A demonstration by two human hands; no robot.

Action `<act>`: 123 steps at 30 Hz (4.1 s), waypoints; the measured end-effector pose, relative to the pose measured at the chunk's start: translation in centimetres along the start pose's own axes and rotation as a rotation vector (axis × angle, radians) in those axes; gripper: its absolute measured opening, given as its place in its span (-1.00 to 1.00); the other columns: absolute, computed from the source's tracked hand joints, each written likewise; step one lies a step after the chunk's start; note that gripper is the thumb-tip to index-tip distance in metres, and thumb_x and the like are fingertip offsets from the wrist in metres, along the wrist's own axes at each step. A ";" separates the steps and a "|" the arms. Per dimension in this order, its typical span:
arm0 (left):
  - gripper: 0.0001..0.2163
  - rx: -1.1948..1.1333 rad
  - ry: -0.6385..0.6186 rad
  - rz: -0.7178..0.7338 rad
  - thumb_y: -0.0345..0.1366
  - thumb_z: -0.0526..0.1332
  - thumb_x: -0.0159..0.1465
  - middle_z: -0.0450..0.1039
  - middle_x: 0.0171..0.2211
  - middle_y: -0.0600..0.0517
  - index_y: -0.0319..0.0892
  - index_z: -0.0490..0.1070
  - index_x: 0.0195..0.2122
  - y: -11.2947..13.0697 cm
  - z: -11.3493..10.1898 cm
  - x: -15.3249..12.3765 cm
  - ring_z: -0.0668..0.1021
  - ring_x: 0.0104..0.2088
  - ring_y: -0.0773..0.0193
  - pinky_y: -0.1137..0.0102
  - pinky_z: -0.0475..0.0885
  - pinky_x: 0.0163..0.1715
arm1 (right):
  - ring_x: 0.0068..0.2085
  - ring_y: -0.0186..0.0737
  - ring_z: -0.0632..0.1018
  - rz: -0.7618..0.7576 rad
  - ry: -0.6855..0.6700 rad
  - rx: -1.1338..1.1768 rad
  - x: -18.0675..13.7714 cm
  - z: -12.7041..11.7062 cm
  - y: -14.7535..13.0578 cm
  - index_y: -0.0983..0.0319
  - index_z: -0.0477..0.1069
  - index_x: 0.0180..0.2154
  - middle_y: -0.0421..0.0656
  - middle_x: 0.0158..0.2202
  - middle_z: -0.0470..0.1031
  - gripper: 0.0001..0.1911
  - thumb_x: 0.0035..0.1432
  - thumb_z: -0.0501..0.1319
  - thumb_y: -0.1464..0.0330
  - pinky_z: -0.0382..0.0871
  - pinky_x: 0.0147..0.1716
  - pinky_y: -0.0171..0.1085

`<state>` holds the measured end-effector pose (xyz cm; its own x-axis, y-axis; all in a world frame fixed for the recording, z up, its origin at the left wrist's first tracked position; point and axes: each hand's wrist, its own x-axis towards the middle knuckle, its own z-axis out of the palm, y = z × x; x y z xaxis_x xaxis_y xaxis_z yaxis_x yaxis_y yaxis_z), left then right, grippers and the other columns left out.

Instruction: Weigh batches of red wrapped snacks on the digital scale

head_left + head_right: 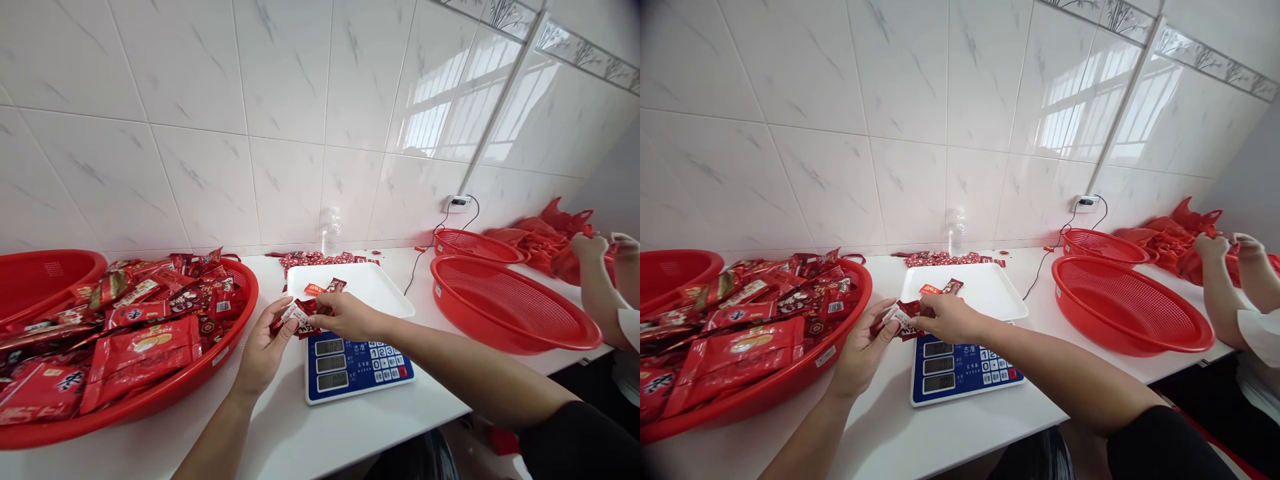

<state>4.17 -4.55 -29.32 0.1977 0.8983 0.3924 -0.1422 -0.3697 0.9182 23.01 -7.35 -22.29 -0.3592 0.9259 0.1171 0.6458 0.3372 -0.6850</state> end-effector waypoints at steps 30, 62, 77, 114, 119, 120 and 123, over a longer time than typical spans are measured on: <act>-0.65 -0.155 0.208 -0.020 -0.16 0.29 0.17 0.43 -0.41 0.09 -0.08 0.37 -0.03 -0.6 -0.2 0.7 0.42 -0.45 0.40 0.47 0.38 -0.43 | -0.11 -0.11 0.47 0.216 0.127 -0.747 -0.2 -5.9 6.3 0.20 0.35 -0.12 -0.07 -0.09 0.49 -0.78 0.27 0.02 0.30 0.20 -0.34 -0.29; -0.65 -0.106 0.191 -0.025 -0.16 0.27 0.20 0.43 -0.38 0.09 -0.07 0.35 -0.01 -1.2 -0.6 1.0 0.41 -0.42 0.39 0.47 0.36 -0.42 | -0.06 -0.11 0.49 -0.037 0.145 -0.598 3.1 -2.6 7.4 0.14 0.52 -0.11 -0.08 -0.07 0.49 -0.74 0.27 0.09 0.36 0.36 -0.14 -0.22; -0.65 -0.090 0.208 -0.026 -0.13 0.27 0.19 0.42 -0.37 0.08 -0.08 0.35 -0.02 -1.0 -0.7 1.0 0.42 -0.42 0.39 0.47 0.36 -0.42 | 0.10 -0.09 0.38 -0.173 -0.042 -0.483 6.0 -1.9 5.8 0.16 0.51 -0.13 -0.13 -0.07 0.54 -0.64 0.33 -0.03 0.20 0.20 0.10 -0.11; -0.73 0.374 -0.006 0.177 -0.25 0.26 0.19 0.49 -0.17 -0.01 -0.06 0.41 -0.06 -0.5 0.1 -0.8 0.54 -0.19 0.19 0.30 0.43 -0.14 | -0.21 -0.24 0.54 -0.289 0.167 -0.329 0.2 -0.1 1.5 0.21 0.48 -0.18 -0.13 -0.24 0.55 -0.82 0.24 0.12 0.41 0.38 -0.22 -0.29; -0.67 0.287 0.140 0.145 -0.19 0.24 0.20 0.45 -0.09 -0.07 -0.09 0.36 -0.01 -0.3 0.3 -0.3 0.50 -0.11 0.17 0.27 0.41 -0.09 | -0.19 -0.22 0.54 -0.053 0.395 -0.297 2.2 -3.0 4.2 0.18 0.50 -0.20 -0.17 -0.21 0.57 -0.81 0.21 0.13 0.41 0.37 -0.20 -0.28; -0.66 0.273 0.147 0.127 -0.18 0.24 0.20 0.45 -0.09 -0.07 -0.09 0.35 0.00 -0.4 0.2 -0.3 0.50 -0.09 0.17 0.27 0.40 -0.09 | -0.17 -0.20 0.55 -0.014 0.413 -0.305 2.6 -3.4 4.8 0.18 0.50 -0.18 -0.16 -0.19 0.58 -0.79 0.21 0.12 0.41 0.37 -0.19 -0.27; -0.66 0.257 0.146 0.087 -0.16 0.24 0.20 0.46 -0.11 -0.08 -0.10 0.35 -0.01 -0.4 0.0 -0.1 0.51 -0.10 0.16 0.27 0.40 -0.10 | -0.09 -0.16 0.54 0.087 0.336 -0.339 3.1 -4.0 6.5 0.15 0.52 -0.13 -0.15 -0.10 0.56 -0.72 0.22 0.08 0.44 0.38 -0.12 -0.24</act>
<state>4.22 -4.50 -29.78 0.0515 0.8782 0.4755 0.1009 -0.4783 0.8724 28.75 -1.59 -23.46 -0.0927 0.9383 0.3333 0.8672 0.2405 -0.4360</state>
